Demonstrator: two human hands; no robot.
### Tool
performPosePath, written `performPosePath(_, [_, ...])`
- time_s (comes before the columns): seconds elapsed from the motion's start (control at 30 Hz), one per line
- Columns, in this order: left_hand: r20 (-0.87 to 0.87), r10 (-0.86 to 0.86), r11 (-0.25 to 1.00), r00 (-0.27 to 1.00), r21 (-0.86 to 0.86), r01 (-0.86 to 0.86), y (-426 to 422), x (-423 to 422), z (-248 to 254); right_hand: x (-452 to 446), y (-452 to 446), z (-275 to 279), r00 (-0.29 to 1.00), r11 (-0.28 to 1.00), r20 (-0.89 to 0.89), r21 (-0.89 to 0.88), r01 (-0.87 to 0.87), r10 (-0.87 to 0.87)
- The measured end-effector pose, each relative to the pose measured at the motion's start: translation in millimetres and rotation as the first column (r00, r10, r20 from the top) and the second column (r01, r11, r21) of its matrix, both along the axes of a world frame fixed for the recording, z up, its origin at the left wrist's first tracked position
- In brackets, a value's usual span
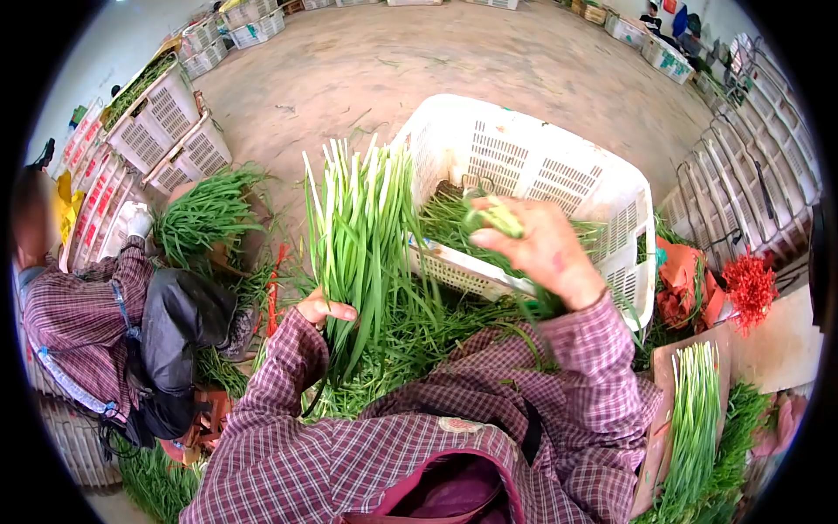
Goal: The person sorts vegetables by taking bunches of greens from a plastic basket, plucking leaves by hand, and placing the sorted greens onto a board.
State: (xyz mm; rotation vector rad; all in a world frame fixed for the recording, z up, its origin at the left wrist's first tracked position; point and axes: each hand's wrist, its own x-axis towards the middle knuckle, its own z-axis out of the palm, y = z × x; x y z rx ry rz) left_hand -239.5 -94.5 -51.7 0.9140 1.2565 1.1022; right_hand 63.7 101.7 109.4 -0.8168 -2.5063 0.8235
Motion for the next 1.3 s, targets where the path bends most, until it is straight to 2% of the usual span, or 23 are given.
performPosePath(0.03, [0.000,-0.004,1.000,1.000,-0.001,0.004,1.5,1.1,-0.8,-10.8,-8.0,0.4,0.989,0.994,-0.146,0.110,-0.009,0.025])
performPosePath(0.1, [0.053,0.047,0.993,0.997,-0.107,-0.041,3.1,0.6,-6.2,-29.7,-20.7,19.8,0.986,0.981,-0.118,-0.168,0.101,-0.122])
performPosePath(0.13, [0.073,0.073,0.987,0.995,-0.148,-0.062,2.9,-2.5,-14.8,-38.9,-23.7,21.1,0.984,0.980,-0.122,-0.169,0.106,-0.128])
performPosePath(0.17, [0.092,0.101,0.979,0.991,-0.186,-0.082,3.3,-5.6,-21.0,-47.0,-25.3,22.0,0.955,0.976,-0.259,-0.199,0.092,-0.143])
performPosePath(0.2, [0.097,0.035,0.991,0.995,-0.133,-0.022,7.4,-3.4,-14.0,-53.8,-25.9,22.5,0.908,0.972,-0.389,-0.225,0.072,-0.157])
performPosePath(0.37, [0.123,-0.074,0.993,0.990,-0.087,0.085,11.3,6.2,1.6,-67.8,-26.4,18.5,0.909,0.987,-0.397,-0.143,0.079,-0.130])
performPosePath(0.43, [0.182,-0.028,0.998,0.983,-0.052,0.039,7.9,-1.3,-13.0,-56.8,-24.6,23.8,0.884,0.960,-0.410,-0.250,0.127,-0.224])
performPosePath(0.47, [0.276,-0.142,0.989,0.951,0.067,0.128,8.0,-8.6,-19.0,-47.1,-16.5,18.1,0.769,0.986,-0.617,-0.117,0.118,-0.165])
performPosePath(0.5, [0.321,-0.132,0.990,0.938,0.098,0.105,5.9,-7.3,-15.9,-26.5,-21.5,35.8,0.792,0.924,-0.503,-0.327,0.197,-0.347])
performPosePath(0.57, [0.300,-0.019,0.997,0.954,0.077,-0.004,0.9,-19.3,-23.5,5.0,-7.6,49.0,0.632,0.918,-0.666,-0.276,0.285,-0.396])
performPosePath(0.63, [0.375,-0.129,0.986,0.918,0.148,0.078,-2.2,-35.5,-30.1,39.6,10.4,52.5,0.687,0.894,-0.582,-0.186,0.409,-0.435])
performPosePath(0.7, [0.502,-0.254,0.949,0.827,0.294,0.113,3.5,-32.3,-28.8,50.4,10.2,44.7,0.834,0.925,-0.402,-0.150,0.349,-0.379])
performPosePath(0.77, [0.505,-0.288,0.929,0.814,0.354,0.109,9.0,-29.7,-21.2,39.7,4.7,19.4,0.967,0.975,-0.127,0.004,0.223,-0.221])
performPosePath(0.8, [0.444,-0.425,0.858,0.789,0.475,0.195,16.9,-36.2,-32.0,31.0,-1.5,15.1,0.973,0.976,-0.125,-0.123,0.178,-0.193])
performPosePath(0.83, [0.364,-0.550,0.763,0.752,0.584,0.276,24.3,-35.0,-26.8,21.9,-7.2,14.5,0.978,0.961,-0.128,-0.246,0.129,-0.164])
performPosePath(0.87, [0.410,-0.603,0.749,0.685,0.587,0.307,28.2,-29.5,-23.9,14.2,-7.7,17.8,0.977,0.962,-0.132,-0.242,0.129,-0.165])
performPosePath(0.93, [0.396,-0.630,0.729,0.668,0.598,0.333,35.3,-21.0,-20.1,0.8,-0.5,27.0,0.946,0.872,-0.210,-0.475,0.122,-0.246])
performPosePath(0.97, [0.406,-0.638,0.726,0.655,0.600,0.335,41.7,-6.4,-7.0,-4.3,8.0,23.7,0.942,0.873,-0.215,-0.470,0.130,-0.257])
performPosePath(1.03, [0.382,-0.707,0.660,0.595,0.659,0.361,58.8,7.2,-5.9,-13.6,27.2,4.4,0.862,0.697,-0.435,-0.703,-0.143,-0.261])
performPosePath(1.1, [0.378,-0.779,0.603,0.500,0.671,0.431,70.5,17.2,-16.9,-15.5,31.5,-5.1,0.821,0.640,-0.494,-0.736,-0.221,-0.285])
performPosePath(1.17, [0.387,-0.820,0.561,0.421,0.689,0.459,84.6,39.0,-8.6,-15.9,37.7,-11.3,0.764,0.475,-0.524,-0.817,-0.327,-0.376])
performPosePath(1.27, [0.370,-0.886,0.463,0.280,0.733,0.498,101.7,76.6,-8.7,-5.0,39.1,-10.9,0.727,0.521,-0.550,-0.796,-0.307,-0.411])
performPosePath(1.3, [0.401,-0.901,0.427,0.169,0.739,0.521,109.3,91.6,-8.9,0.7,40.9,-8.7,0.705,0.535,-0.564,-0.788,-0.304,-0.431])
